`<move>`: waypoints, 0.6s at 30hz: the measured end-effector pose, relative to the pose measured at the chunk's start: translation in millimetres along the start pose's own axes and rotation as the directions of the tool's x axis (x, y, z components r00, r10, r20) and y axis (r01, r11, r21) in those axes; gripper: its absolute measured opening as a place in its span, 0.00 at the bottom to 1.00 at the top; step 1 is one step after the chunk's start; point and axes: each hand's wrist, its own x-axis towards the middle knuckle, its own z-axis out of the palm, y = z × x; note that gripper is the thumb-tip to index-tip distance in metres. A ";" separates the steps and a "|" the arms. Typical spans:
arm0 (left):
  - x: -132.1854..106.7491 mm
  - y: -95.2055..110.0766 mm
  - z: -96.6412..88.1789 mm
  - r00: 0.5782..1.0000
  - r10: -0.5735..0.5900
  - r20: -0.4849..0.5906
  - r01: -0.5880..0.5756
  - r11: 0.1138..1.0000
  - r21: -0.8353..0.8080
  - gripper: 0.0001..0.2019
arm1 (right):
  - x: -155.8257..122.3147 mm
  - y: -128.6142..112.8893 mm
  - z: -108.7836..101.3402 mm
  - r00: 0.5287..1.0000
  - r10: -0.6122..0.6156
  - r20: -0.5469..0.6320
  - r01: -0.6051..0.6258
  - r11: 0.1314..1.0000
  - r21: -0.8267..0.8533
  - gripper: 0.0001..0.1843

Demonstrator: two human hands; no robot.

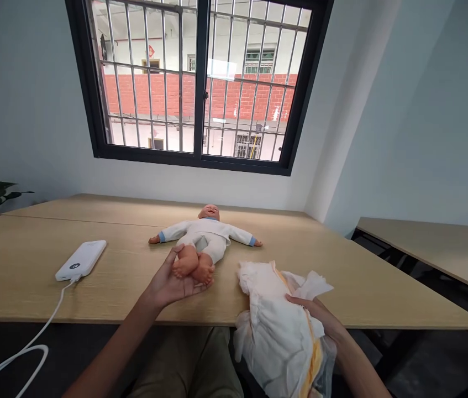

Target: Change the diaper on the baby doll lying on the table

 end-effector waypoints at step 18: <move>22.4 41.3 65.2 0.987 0.119 -0.106 -0.123 0.992 -0.030 0.23 | 18.4 -32.1 65.0 0.938 -0.290 0.189 0.340 0.876 -0.341 0.20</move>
